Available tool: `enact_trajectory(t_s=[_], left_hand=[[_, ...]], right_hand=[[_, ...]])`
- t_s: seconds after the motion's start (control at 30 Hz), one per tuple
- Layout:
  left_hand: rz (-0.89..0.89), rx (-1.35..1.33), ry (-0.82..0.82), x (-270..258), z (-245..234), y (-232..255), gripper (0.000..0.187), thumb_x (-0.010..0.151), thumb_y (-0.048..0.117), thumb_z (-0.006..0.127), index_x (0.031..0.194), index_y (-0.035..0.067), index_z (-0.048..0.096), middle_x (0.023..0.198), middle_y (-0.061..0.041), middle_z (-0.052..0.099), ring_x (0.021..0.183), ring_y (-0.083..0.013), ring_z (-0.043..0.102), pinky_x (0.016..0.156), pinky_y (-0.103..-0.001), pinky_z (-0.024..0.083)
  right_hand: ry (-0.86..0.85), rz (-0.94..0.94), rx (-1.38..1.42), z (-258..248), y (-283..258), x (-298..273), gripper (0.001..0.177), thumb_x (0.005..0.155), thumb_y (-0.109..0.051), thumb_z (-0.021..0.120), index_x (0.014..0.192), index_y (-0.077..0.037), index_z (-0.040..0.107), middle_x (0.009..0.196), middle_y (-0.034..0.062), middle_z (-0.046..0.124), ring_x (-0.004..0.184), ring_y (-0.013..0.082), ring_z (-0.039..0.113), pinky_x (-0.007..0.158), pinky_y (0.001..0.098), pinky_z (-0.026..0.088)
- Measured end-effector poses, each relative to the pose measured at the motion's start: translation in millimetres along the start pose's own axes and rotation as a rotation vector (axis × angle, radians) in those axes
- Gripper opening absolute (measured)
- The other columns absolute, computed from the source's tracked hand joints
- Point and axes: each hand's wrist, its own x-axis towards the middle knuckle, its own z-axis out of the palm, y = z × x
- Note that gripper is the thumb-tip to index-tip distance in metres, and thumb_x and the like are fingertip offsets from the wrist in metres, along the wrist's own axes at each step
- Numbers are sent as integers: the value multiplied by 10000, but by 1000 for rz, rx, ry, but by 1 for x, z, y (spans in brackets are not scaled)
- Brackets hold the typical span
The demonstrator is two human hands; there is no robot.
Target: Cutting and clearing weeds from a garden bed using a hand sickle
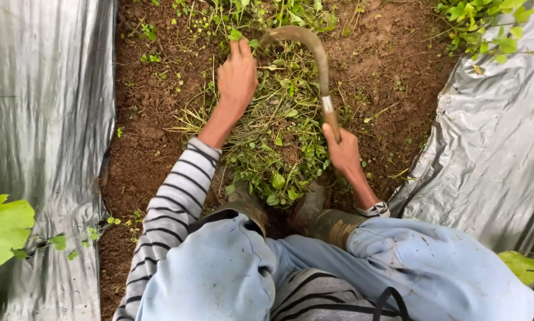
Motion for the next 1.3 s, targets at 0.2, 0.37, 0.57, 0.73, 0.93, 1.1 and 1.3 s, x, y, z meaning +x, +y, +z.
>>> enact_trajectory(t_s=[0.2,0.37,0.57,0.73,0.93,1.1,1.3], left_hand=[[86,537,-151,35,28,10,329,1057,317,627,1172,9,607,794,-98,701,339,-67,325,268,-219,269],[190,674,-209,30,43,-2,299,1112,300,495,1012,76,666,527,78,302,395,-57,244,359,-246,192],[324,294,-101,13,41,-28,274,1016,55,414,1030,36,687,517,56,371,386,-81,320,338,-279,242],[352,101,-119,-8,26,-17,236,976,31,412,984,25,648,520,2,484,362,-87,343,312,-285,249],[283,-237,-305,-43,14,19,225,935,97,477,1039,48,670,1038,-180,735,697,-435,739,653,-539,606],[270,-174,-414,-47,-46,29,246,973,-39,501,1178,-48,637,1137,-235,677,842,-390,742,839,-510,572],[85,-332,-503,-57,-98,52,517,1109,256,412,1512,-67,397,1395,-341,535,1315,-467,551,1113,-644,387]], right_hand=[[-6,-86,184,-19,6,11,430,1091,-485,445,953,-102,582,687,-12,588,474,97,528,400,261,494],[-27,-36,346,-18,1,10,380,1110,-432,434,971,-97,546,713,-2,567,487,85,496,410,247,461],[-67,-26,432,-9,5,13,324,1116,-388,456,1003,-100,553,714,-10,560,486,74,486,404,225,448],[-64,26,434,-8,-3,12,288,1117,-352,466,1057,-86,559,733,-9,564,505,75,500,410,223,447],[19,-128,392,-13,-5,7,510,1160,-404,464,824,-41,586,582,74,518,482,142,547,476,314,514],[90,-81,502,-30,-19,17,542,1144,-497,341,896,-72,569,616,28,538,459,118,548,433,303,528],[-154,45,298,-55,-49,-15,626,1131,-597,344,765,-125,530,514,12,482,348,115,463,349,294,471]])
